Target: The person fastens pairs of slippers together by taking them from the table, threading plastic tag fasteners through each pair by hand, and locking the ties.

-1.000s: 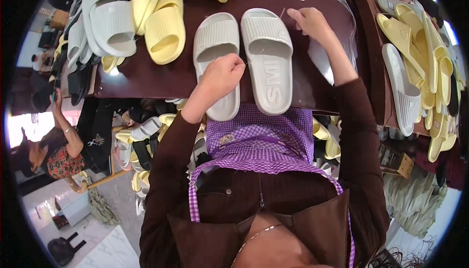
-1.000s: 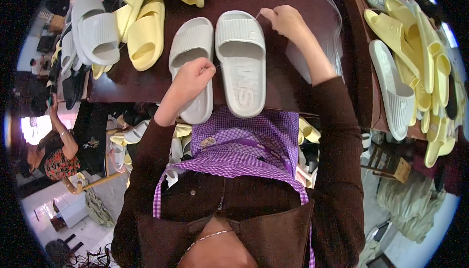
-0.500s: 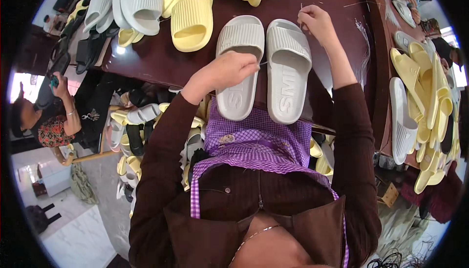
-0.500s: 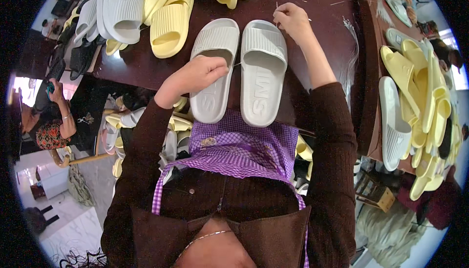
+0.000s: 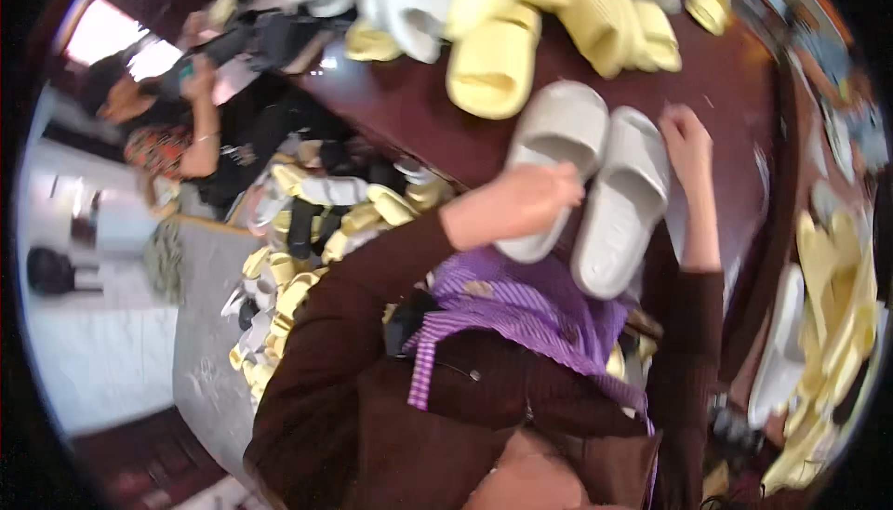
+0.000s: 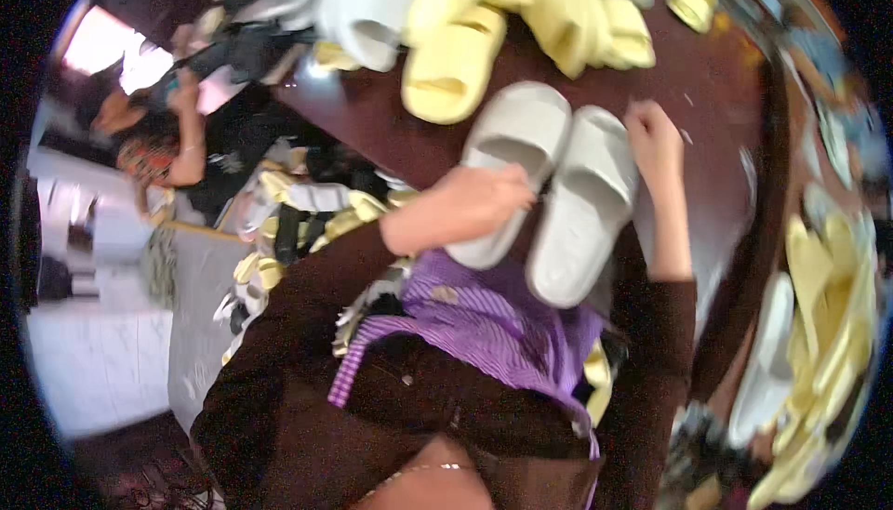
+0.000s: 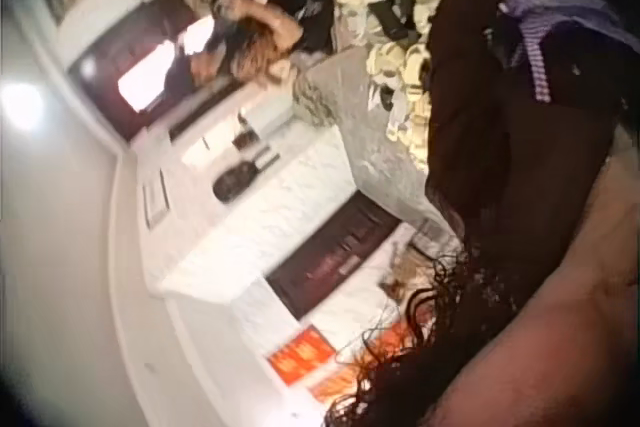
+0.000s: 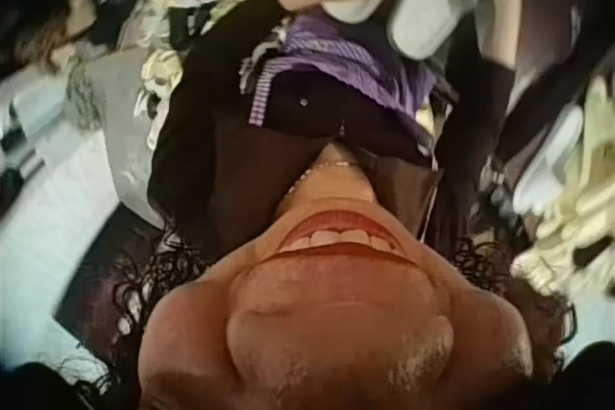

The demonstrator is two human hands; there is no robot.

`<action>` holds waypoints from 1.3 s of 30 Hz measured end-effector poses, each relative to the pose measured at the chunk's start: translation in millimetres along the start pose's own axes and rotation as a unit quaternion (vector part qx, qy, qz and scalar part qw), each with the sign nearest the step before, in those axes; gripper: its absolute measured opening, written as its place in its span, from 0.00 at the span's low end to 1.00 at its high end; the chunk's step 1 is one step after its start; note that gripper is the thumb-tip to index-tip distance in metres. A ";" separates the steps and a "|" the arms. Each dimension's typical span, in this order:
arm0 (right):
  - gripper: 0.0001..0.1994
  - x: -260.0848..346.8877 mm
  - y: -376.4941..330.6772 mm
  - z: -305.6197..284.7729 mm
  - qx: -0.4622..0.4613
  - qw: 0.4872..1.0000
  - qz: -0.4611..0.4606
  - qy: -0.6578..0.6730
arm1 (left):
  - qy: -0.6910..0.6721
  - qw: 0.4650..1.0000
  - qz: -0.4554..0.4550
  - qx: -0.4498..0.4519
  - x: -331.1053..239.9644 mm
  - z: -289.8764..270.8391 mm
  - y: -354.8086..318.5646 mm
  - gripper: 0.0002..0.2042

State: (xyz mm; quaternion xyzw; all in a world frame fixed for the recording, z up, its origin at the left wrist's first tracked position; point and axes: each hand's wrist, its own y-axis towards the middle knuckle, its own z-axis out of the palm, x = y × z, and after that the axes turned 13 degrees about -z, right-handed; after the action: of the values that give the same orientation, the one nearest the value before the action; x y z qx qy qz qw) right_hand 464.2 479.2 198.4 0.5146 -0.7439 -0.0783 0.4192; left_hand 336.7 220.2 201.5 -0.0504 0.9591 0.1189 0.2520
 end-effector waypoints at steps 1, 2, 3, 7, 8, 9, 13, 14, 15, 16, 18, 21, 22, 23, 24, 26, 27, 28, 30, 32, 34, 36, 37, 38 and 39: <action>0.05 -7.9 -4.0 1.7 -0.002 0.999 0.008 0.038 | 0.026 0.999 0.020 -0.026 -1.0 -1.0 0.9 0.07; 0.05 -7.2 -4.3 -0.3 0.000 1.000 0.007 0.009 | 0.055 0.998 -0.012 -0.006 -4.3 -6.0 3.1 0.05; 0.05 -5.2 -7.0 -1.1 0.000 1.000 0.024 -0.003 | 0.083 0.995 -0.045 0.022 -8.9 -8.4 6.3 0.03; 0.05 -6.2 -18.1 6.2 -0.033 0.999 0.017 -0.014 | 0.203 0.979 -0.019 -0.006 -27.7 -18.3 -0.4 0.04; 0.05 -2.8 -19.2 6.1 -0.030 0.999 0.023 -0.011 | 0.246 0.969 0.009 -0.035 -29.6 -17.7 -1.1 0.04; 0.05 0.9 -19.9 6.1 -0.025 0.999 0.029 -0.009 | 0.286 0.955 0.037 -0.064 -30.7 -16.9 -1.5 0.05; 0.05 2.9 -18.3 6.4 -0.039 0.999 0.023 -0.008 | 0.327 0.939 0.053 -0.093 -24.4 -8.3 7.4 0.05; 0.05 2.5 -18.0 5.9 -0.048 0.999 0.017 -0.010 | 0.327 0.939 0.047 -0.095 -21.5 -5.7 9.2 0.06; 0.05 2.4 -17.8 6.0 -0.048 0.999 0.019 -0.010 | 0.327 0.939 0.048 -0.094 -18.3 -3.5 8.7 0.06; 0.05 2.5 -17.6 7.1 -0.050 0.999 0.021 -0.004 | 0.299 0.948 0.032 -0.103 -14.9 -1.7 6.8 0.06; 0.05 -0.8 -19.8 8.1 -0.056 0.998 0.031 0.005 | 0.240 0.963 0.004 -0.119 -11.8 1.4 5.4 0.06; 0.06 -13.6 -23.1 8.0 -0.062 0.997 0.041 0.018 | 0.127 0.979 0.005 -0.160 -11.4 8.5 1.7 0.06; 0.06 -16.2 -22.8 7.6 -0.066 0.997 0.045 0.023 | 0.069 0.981 0.006 -0.181 -11.7 9.7 2.0 0.06; 0.06 -17.7 -23.7 7.6 -0.066 0.996 0.049 0.020 | 0.064 0.982 0.008 -0.178 -12.0 11.0 1.7 0.06; 0.06 -19.3 -25.5 7.5 -0.066 0.996 0.053 0.027 | 0.043 0.981 -0.002 -0.190 -12.2 12.5 0.7 0.06; 0.07 -24.1 -28.7 6.2 -0.066 0.995 0.064 0.035 | -0.004 0.978 -0.020 -0.208 -11.1 16.0 -1.6 0.06; 0.07 -23.9 -28.6 3.4 -0.067 0.994 0.082 0.020 | 0.019 0.977 -0.017 -0.210 -3.1 21.2 1.0 0.06; 0.06 -18.8 -24.6 7.0 -0.076 0.995 0.055 0.031 | 0.039 0.976 -0.017 -0.211 6.8 26.8 1.2 0.07; 0.07 -11.8 -23.2 6.7 -0.099 0.995 0.000 0.028 | 0.047 0.966 -0.029 -0.252 15.5 32.9 4.9 0.06; 0.08 -8.5 -18.1 10.1 -0.082 0.995 0.043 0.047 | -0.013 0.958 -0.039 -0.283 11.9 28.1 9.2 0.07; 0.08 -6.6 -16.0 14.5 -0.097 0.992 0.030 0.079 | -0.068 0.958 -0.092 -0.265 7.7 25.7 13.7 0.07; 0.08 -8.5 -16.9 12.9 -0.095 0.991 0.056 0.082 | -0.074 0.963 -0.081 -0.247 8.1 30.0 22.7 0.07; 0.07 -5.6 -17.1 12.8 -0.085 0.988 0.066 0.109 | -0.060 0.965 -0.086 -0.242 8.8 30.6 23.3 0.07; 0.07 -2.7 -17.1 10.8 -0.086 0.989 0.069 0.100 | -0.044 0.966 -0.092 -0.238 8.8 31.9 24.2 0.06; 0.07 0.2 -15.6 8.2 -0.076 0.990 0.057 0.107 | -0.050 0.966 -0.089 -0.239 8.6 33.9 24.8 0.06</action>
State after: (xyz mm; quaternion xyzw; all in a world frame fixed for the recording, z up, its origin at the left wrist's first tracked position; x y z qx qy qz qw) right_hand 469.4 469.3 184.7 0.4431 -0.7149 -0.0548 0.5381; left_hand 341.3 252.4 173.6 -0.1881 0.8807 0.3238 0.2900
